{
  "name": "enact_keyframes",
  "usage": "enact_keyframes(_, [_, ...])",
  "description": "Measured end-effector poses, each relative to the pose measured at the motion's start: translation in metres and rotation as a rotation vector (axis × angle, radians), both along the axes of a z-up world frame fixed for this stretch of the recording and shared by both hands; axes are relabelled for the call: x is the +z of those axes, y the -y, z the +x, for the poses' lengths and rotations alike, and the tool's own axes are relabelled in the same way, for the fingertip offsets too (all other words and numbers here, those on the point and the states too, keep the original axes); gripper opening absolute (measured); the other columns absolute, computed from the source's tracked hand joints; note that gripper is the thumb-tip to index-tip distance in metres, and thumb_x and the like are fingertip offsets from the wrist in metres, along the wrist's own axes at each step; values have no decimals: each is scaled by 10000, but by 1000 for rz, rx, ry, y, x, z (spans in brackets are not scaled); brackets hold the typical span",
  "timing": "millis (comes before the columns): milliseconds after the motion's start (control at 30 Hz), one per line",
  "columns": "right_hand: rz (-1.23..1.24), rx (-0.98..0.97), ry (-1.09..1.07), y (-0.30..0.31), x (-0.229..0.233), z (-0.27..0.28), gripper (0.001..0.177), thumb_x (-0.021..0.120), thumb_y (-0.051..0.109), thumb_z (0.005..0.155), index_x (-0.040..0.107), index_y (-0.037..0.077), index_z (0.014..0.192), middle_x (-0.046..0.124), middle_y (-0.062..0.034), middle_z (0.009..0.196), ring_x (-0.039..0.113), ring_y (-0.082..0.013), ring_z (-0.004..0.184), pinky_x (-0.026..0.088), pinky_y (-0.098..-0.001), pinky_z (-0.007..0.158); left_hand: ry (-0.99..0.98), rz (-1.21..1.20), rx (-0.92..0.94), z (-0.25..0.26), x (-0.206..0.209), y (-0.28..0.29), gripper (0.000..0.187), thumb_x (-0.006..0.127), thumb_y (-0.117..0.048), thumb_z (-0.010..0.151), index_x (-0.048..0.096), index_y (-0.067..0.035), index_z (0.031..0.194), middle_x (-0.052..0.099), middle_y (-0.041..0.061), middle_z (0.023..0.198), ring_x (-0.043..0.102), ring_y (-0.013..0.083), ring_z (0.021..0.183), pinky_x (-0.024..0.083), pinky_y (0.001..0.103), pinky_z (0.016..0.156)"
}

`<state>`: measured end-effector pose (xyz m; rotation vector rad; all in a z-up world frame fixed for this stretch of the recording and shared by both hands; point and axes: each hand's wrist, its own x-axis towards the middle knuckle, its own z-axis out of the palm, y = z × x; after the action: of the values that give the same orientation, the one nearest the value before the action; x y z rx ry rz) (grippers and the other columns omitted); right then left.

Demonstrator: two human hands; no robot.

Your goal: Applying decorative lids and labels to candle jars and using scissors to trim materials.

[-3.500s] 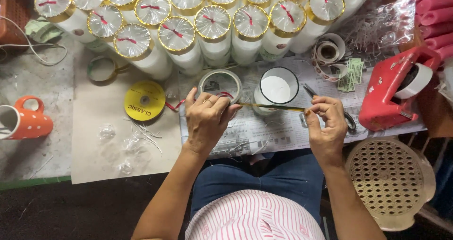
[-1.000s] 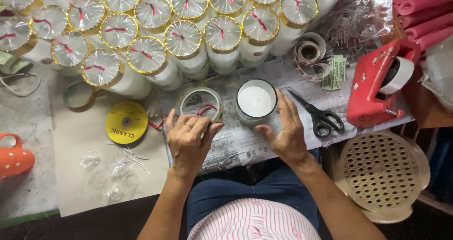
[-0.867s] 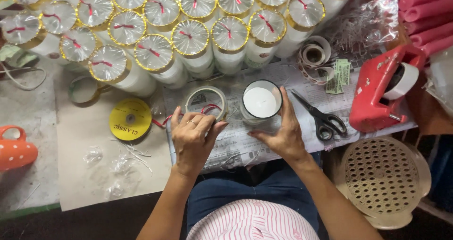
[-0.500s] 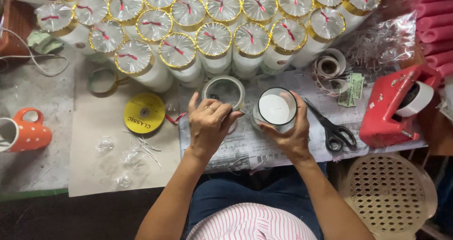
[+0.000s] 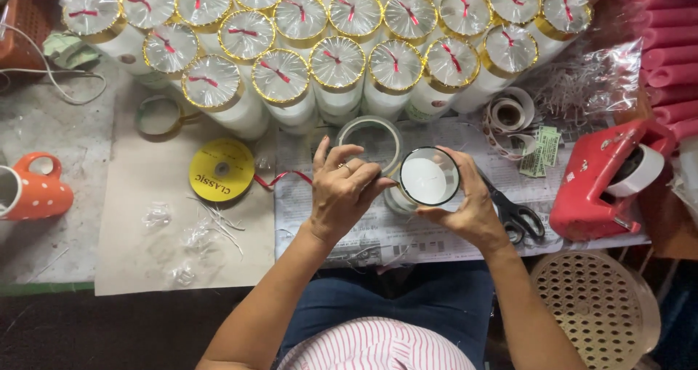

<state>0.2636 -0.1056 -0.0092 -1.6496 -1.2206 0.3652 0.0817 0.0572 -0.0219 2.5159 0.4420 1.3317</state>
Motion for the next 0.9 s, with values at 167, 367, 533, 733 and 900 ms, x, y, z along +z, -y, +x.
enact_keyframes(167, [-68, 62, -247, 10, -18, 13, 1106, 951, 70, 553, 449, 28, 1537, 591, -176, 1407, 544, -226, 1321, 436, -361, 1107, 19, -2, 2, 0, 2, 17, 280, 747, -429, 909, 663, -184, 802, 607, -21, 680, 668, 217, 1010, 296, 605, 1160])
enact_keyframes(367, [16, -4, -264, 15, -16, -18, 1033, 890, 69, 652, 364, -40, 1535, 481, -256, 1506, 468, -303, 1397, 448, -408, 1115, 39, -17, 35, 1, -1, 27, 270, 757, -381, 913, 644, -167, 793, 581, -12, 654, 684, 224, 973, 324, 603, 1147])
enact_keyframes(533, [173, -409, -187, 1, -29, -73, 1221, 943, 88, 658, 190, -13, 1614, 267, -327, 1580, 339, -452, 1465, 366, -508, 1191, 57, -5, 41, 3, -1, 29, 263, 758, -367, 907, 653, -166, 774, 569, -16, 626, 692, 213, 951, 329, 609, 1142])
enact_keyframes(733, [280, -581, -24, -24, -43, -84, 1159, 990, 111, 644, 294, -39, 1558, 486, -277, 1405, 501, -383, 1355, 377, -462, 1191, 69, 32, 34, 4, 1, 30, 280, 733, -371, 924, 638, -166, 759, 572, -12, 619, 699, 209, 928, 316, 620, 1146])
enact_keyframes(900, [276, -518, 31, -19, -31, -77, 1076, 967, 61, 624, 367, -21, 1514, 550, -222, 1328, 558, -350, 1295, 404, -437, 1160, 37, 147, 42, -3, 7, 12, 267, 734, -404, 911, 634, -190, 784, 586, -16, 650, 683, 207, 907, 306, 635, 1143])
